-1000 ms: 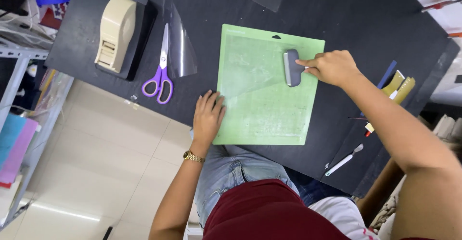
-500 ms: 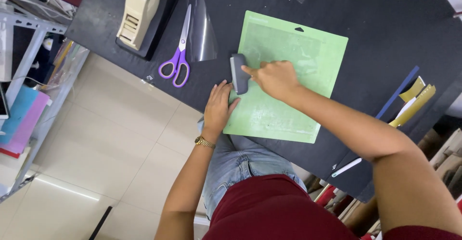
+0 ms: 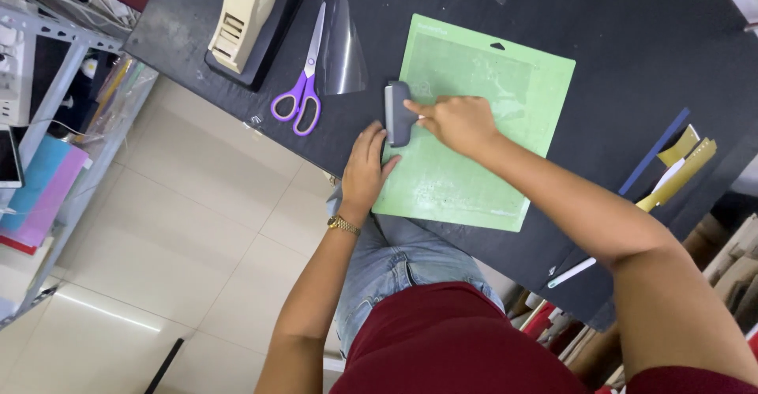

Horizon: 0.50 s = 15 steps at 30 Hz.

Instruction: Applying a clear protective film to an adhesive cutting mat and smoothing it out using a brayer roller.

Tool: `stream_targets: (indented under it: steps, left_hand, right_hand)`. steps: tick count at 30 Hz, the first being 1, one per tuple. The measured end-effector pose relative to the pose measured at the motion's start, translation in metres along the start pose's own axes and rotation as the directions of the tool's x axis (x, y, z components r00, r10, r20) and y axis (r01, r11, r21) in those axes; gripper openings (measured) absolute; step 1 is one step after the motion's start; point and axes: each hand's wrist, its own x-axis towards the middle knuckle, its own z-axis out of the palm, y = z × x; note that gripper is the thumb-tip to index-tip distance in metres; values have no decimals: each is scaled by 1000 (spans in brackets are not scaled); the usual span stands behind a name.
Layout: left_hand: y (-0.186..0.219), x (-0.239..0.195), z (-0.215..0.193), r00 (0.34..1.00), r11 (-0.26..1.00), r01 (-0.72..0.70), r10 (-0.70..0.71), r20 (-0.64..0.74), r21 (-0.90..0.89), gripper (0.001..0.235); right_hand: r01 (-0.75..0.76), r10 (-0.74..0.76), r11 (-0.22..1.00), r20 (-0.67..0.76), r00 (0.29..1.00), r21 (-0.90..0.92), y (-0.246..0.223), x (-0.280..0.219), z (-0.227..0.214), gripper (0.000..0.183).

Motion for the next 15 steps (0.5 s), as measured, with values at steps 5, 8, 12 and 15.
stream_targets:
  steps: [5, 8, 12, 15]
  left_hand:
    - [15, 6, -15, 997, 999, -30, 28, 66, 17, 60]
    - [29, 0, -12, 973, 979, -76, 31, 230, 189, 64]
    - [43, -23, 2, 979, 988, -44, 13, 204, 146, 77]
    - [45, -34, 8, 985, 992, -63, 43, 170, 114, 92]
  right_hand:
    - [-258, 244, 864, 89, 966, 432, 24, -56, 9, 39]
    - [-312, 402, 674, 21, 915, 670, 22, -102, 53, 71]
    - [-444, 509, 561, 132, 850, 698, -47, -149, 54, 64]
    - [-473, 476, 619, 180, 861, 627, -76, -157, 81, 59]
